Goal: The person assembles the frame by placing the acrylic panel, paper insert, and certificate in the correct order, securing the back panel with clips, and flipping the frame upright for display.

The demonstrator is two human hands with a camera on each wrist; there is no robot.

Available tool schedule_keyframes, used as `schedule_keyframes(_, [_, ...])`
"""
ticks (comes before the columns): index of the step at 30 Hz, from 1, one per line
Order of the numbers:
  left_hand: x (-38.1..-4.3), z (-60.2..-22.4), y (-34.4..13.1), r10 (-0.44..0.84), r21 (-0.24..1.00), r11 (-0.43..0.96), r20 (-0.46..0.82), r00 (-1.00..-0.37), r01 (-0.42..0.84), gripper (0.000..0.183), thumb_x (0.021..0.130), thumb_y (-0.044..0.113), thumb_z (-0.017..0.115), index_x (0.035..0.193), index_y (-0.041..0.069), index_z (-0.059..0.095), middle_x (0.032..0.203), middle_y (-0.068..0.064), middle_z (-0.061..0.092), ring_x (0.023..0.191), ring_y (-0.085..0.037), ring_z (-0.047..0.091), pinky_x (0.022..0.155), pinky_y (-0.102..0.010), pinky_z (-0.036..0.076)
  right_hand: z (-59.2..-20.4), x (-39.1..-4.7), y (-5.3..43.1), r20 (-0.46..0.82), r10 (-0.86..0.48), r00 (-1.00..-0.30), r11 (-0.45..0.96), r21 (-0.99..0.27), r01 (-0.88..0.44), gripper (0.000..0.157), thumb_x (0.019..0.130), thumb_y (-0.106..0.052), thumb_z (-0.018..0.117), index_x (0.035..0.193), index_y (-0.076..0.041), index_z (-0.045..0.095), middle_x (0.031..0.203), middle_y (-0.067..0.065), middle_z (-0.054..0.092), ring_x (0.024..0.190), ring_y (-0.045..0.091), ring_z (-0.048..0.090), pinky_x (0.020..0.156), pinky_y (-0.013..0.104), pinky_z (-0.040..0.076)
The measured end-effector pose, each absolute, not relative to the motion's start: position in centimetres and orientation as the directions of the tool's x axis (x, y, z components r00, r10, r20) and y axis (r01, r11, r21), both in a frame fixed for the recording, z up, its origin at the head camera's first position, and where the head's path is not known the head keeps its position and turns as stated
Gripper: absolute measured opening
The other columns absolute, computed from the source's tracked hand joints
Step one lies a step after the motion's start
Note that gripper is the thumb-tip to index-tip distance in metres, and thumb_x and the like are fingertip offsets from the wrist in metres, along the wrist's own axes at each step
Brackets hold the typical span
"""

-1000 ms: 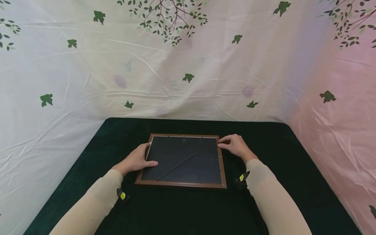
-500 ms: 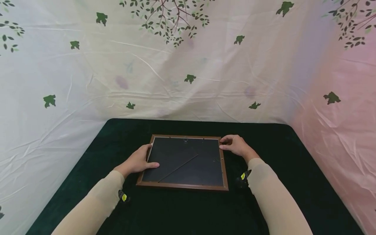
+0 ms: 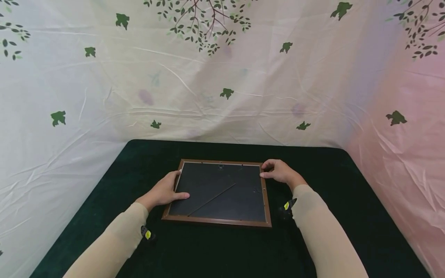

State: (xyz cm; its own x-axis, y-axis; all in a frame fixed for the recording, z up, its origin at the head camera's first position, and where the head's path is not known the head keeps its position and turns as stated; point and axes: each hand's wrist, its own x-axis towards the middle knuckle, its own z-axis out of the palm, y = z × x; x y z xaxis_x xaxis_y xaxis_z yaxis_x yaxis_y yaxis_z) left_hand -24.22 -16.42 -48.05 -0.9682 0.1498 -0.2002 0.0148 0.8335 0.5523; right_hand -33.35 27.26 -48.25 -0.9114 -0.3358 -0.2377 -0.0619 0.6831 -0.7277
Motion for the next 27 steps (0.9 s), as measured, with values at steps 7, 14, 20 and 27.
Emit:
schedule_keyframes(7, [-24.2,-48.0,-16.4,0.151,0.554,0.832,-0.196,-0.969,0.017,0.109,0.072,0.057,0.078,0.151,0.009,0.022,0.15,-0.016,0.031,0.133,-0.032,0.038,0.107,-0.052,0.033,-47.9,-33.3,26.8,-0.255,-0.336,-0.907,0.696,-0.716,-0.056,0.036,0.087,-0.028,0.073,0.113,-0.007,0.058,0.114,0.012,0.055,0.099,0.027,0.052,0.082,0.04,0.046])
schedule_keyframes(14, [-24.2,-47.9,-16.3,0.161,0.546,0.837,-0.19,-0.969,0.032,0.11,0.072,0.058,0.077,0.151,0.007,0.022,0.149,-0.018,0.031,0.131,-0.032,0.039,0.106,-0.053,0.034,-47.7,-33.3,26.4,-0.266,-0.331,-0.906,0.705,-0.708,-0.05,0.031,0.089,-0.023,0.071,0.112,-0.006,0.059,0.114,0.013,0.055,0.095,0.026,0.051,0.08,0.039,0.045])
schedule_keyframes(20, [-24.3,-48.0,-16.3,0.163,0.541,0.841,-0.2,-0.966,0.03,0.11,0.072,0.059,0.076,0.151,0.006,0.021,0.149,-0.017,0.032,0.129,-0.031,0.04,0.106,-0.052,0.035,-47.8,-33.0,26.0,-0.271,-0.324,-0.907,0.7,-0.713,-0.037,0.024,0.091,-0.019,0.068,0.108,-0.006,0.06,0.111,0.013,0.055,0.091,0.026,0.051,0.076,0.037,0.045])
schedule_keyframes(27, [-24.2,-48.0,-16.2,0.163,0.54,0.841,-0.204,-0.965,0.028,0.11,0.072,0.058,0.077,0.151,0.006,0.021,0.149,-0.018,0.031,0.129,-0.031,0.04,0.105,-0.052,0.035,-48.0,-32.7,25.9,-0.265,-0.31,-0.913,0.688,-0.725,-0.023,0.017,0.092,-0.019,0.067,0.103,-0.007,0.062,0.112,0.013,0.055,0.087,0.024,0.051,0.073,0.036,0.044])
